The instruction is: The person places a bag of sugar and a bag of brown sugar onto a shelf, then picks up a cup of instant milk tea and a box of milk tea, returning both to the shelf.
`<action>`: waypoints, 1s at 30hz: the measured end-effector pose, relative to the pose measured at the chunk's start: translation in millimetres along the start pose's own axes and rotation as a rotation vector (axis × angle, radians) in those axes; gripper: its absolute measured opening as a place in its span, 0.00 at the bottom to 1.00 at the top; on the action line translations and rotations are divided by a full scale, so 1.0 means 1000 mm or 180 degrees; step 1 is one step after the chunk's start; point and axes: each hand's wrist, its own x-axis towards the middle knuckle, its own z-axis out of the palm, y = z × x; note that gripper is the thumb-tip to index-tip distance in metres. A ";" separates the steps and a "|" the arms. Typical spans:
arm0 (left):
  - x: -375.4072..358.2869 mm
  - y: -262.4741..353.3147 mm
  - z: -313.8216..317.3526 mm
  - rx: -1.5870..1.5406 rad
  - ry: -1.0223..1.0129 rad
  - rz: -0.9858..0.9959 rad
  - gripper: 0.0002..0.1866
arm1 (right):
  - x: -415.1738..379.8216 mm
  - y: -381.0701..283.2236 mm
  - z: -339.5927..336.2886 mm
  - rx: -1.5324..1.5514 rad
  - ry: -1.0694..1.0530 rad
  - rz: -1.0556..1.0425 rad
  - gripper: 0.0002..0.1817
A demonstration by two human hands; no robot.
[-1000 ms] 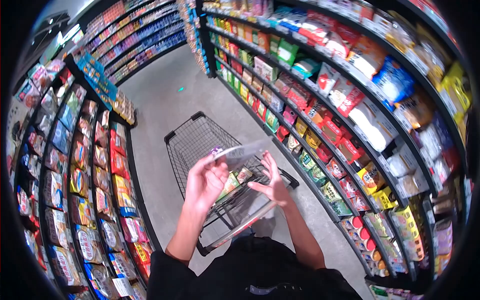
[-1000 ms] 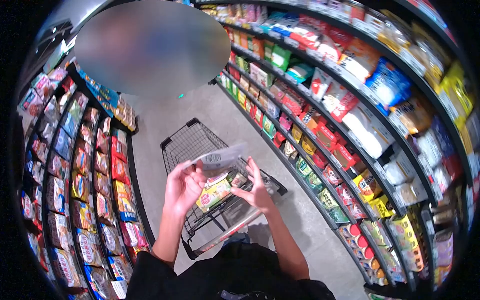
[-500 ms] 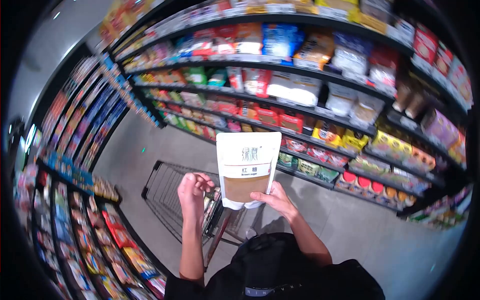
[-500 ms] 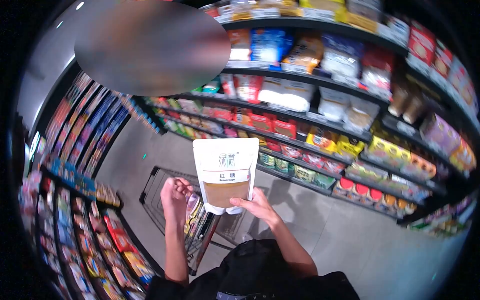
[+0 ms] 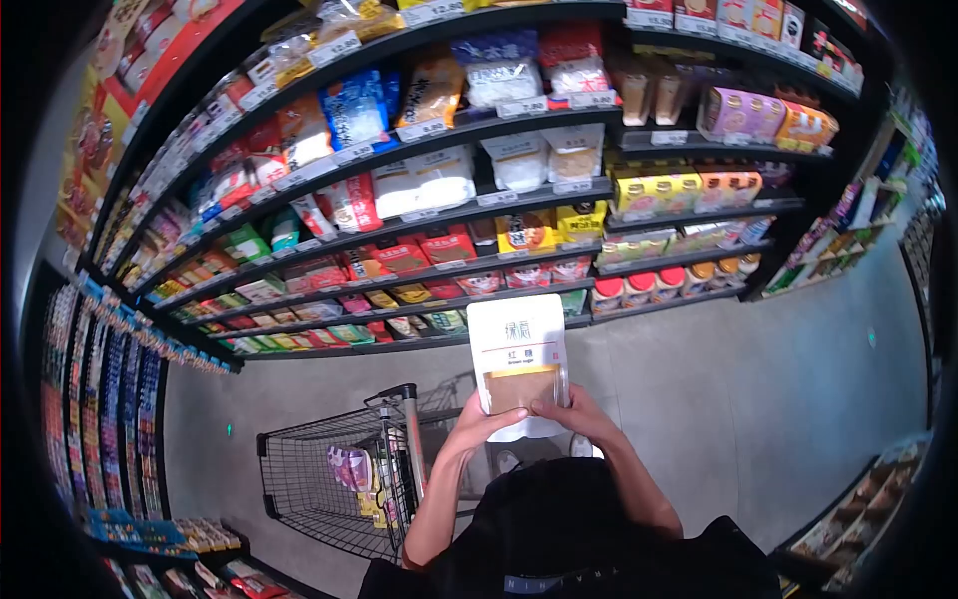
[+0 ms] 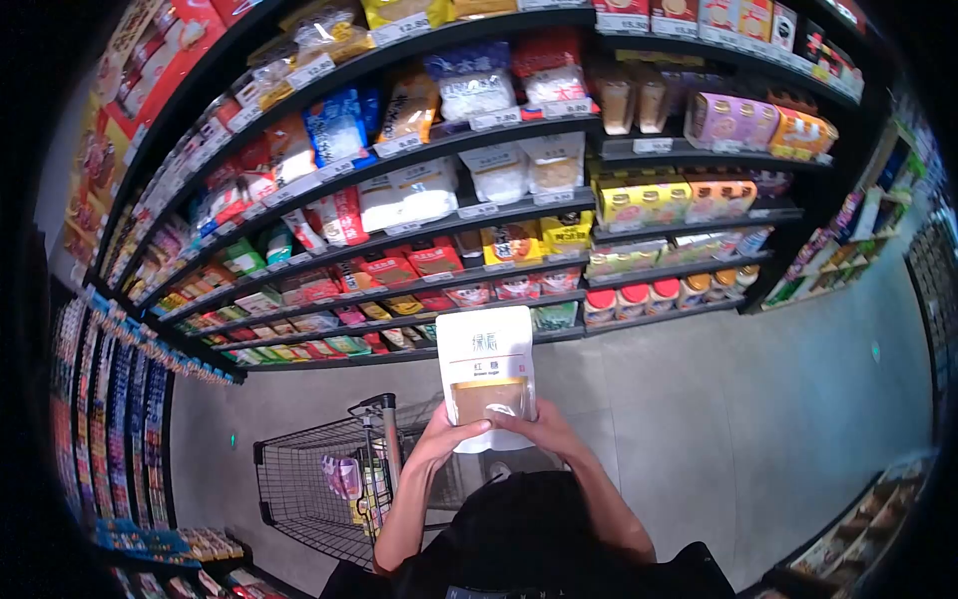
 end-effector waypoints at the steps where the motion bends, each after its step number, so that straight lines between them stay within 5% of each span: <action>1: 0.002 -0.004 0.003 -0.0010 -0.0071 -0.0048 0.33 | -0.008 0.000 -0.002 0.0072 -0.0030 -0.0050 0.29; 9: 0.016 -0.022 0.010 0.0187 -0.0675 -0.0374 0.34 | -0.048 -0.002 0.007 0.0136 0.0594 0.0082 0.32; 15: 0.012 -0.017 -0.007 0.0046 -0.1076 0.0070 0.32 | -0.043 0.009 0.031 -0.0001 0.1158 0.0162 0.33; 30: -0.010 -0.010 -0.032 -0.0017 -0.0600 -0.0104 0.27 | -0.022 0.009 0.052 0.0057 0.0882 -0.0042 0.31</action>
